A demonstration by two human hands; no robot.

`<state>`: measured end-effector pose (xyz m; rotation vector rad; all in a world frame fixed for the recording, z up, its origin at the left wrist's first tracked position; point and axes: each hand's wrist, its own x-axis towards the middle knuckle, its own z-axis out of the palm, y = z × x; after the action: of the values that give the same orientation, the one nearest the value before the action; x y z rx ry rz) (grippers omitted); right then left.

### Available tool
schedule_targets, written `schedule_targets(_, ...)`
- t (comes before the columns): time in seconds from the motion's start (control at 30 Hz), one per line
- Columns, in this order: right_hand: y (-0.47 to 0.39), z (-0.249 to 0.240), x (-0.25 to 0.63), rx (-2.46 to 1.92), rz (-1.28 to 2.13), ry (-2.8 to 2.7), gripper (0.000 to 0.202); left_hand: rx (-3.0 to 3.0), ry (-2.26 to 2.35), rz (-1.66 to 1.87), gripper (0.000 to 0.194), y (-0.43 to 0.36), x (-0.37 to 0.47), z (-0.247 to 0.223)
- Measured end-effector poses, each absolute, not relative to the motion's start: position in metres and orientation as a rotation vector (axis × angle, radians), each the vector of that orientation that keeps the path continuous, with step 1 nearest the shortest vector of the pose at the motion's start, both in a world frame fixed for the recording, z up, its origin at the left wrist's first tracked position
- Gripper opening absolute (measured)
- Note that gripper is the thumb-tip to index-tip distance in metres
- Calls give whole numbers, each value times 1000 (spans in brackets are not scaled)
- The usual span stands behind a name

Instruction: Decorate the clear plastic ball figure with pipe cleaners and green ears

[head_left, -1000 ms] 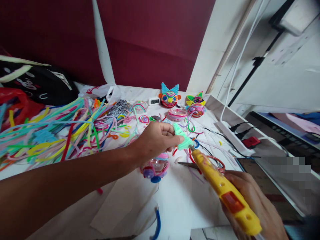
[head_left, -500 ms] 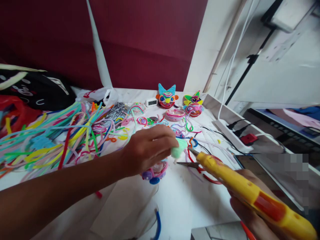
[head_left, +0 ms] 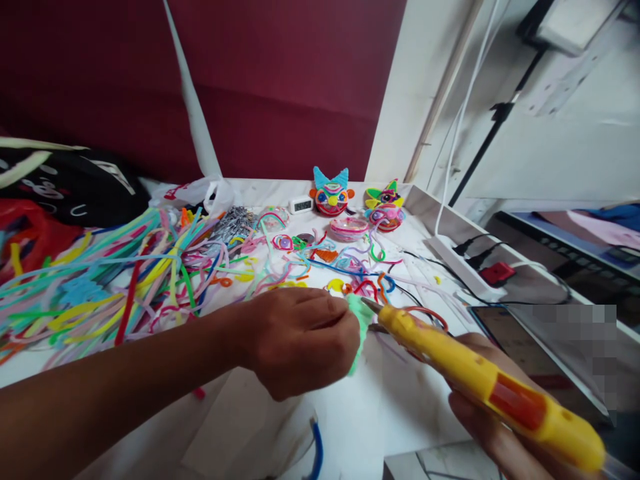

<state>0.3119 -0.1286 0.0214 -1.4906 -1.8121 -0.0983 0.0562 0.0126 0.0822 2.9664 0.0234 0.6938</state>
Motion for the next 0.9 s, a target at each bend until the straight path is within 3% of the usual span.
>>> schedule_targets(0.13, -134, 19, 319, -1385, 127, -1794, 41, 2724, 237, 619, 11, 13, 58, 82)
schedule_targets(0.23, -137, 15, 321, -1373, 202, -1766, 44, 2737, 136, 701, 13, 11, 57, 78)
schedule_targets(0.57, -140, 19, 317, -1476, 132, -1730, 35, 3384, -352, 1151, 20, 11, 56, 79)
schedule_targets(0.73, -144, 19, 321, -1463, 206, -1718, 31, 3361, -414, 1192, 30, 12, 56, 80)
schedule_targets(0.9, -144, 9, 332, -1383, 249, -1782, 36, 3334, -408, 1164, 24, 11, 56, 81)
